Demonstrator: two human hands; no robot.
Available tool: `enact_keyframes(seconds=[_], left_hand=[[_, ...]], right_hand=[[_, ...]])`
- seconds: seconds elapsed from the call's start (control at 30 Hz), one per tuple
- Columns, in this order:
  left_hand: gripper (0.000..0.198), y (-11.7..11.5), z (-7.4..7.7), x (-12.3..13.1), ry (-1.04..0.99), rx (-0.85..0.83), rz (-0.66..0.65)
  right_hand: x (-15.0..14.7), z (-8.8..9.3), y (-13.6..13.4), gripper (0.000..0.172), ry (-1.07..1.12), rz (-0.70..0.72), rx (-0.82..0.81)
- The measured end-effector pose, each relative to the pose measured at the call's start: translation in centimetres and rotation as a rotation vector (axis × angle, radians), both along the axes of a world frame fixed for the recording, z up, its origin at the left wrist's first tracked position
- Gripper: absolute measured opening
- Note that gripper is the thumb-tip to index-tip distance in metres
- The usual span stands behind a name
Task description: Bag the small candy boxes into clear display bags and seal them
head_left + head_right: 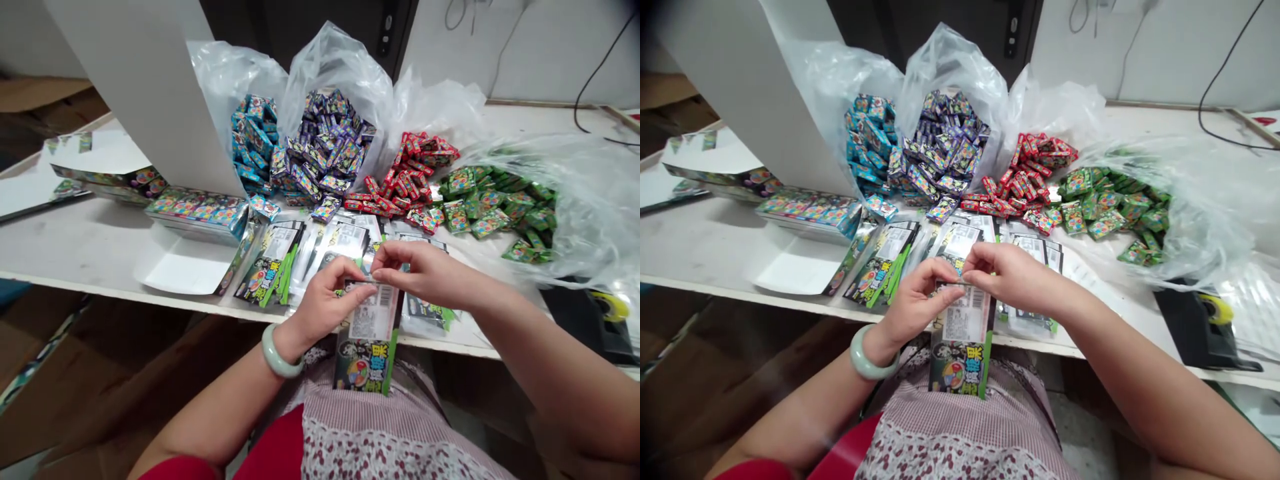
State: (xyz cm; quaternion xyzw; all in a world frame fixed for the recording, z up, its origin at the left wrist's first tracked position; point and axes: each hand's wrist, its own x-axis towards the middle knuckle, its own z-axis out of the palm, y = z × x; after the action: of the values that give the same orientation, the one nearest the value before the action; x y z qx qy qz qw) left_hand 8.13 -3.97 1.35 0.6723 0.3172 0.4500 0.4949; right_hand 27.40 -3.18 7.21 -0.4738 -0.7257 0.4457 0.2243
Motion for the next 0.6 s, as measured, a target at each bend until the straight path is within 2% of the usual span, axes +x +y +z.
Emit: enact_keyframes(seconds=[0.13,0.2,0.37,0.43,0.5,0.53,0.6], left_hand=[[0.011,0.0,-0.1,0.0,0.012,0.048,0.03],[0.01,0.0,-0.1,-0.2,0.033,0.086,0.024],[0.02,0.3,0.4,-0.6,0.197,0.173,-0.032],[0.024,0.6,0.9,-0.6,0.263,0.185,-0.107],[0.019,1.2,1.5,-0.8,0.286,0.149,-0.091],[0.017,1.7,1.8,-1.2,0.277,0.099,-0.012],[0.017,2.9,1.9,-2.4,0.207,-0.055,0.255]], right_hand=[[-0.1,0.0,0.9,0.008,-0.038,-0.011,-0.001],[0.0,-0.4,1.6,0.006,0.025,0.016,-0.098],[-0.3,-3.3,2.9,0.01,0.252,0.199,-0.76],[-0.1,-4.3,3.4,0.014,0.345,0.251,-0.875],[1.3,-4.6,4.2,0.013,0.288,0.239,-0.764],[2.7,-4.5,4.6,0.008,0.184,0.143,-0.634],[6.8,-4.1,5.4,0.011,-0.09,-0.216,-0.321]])
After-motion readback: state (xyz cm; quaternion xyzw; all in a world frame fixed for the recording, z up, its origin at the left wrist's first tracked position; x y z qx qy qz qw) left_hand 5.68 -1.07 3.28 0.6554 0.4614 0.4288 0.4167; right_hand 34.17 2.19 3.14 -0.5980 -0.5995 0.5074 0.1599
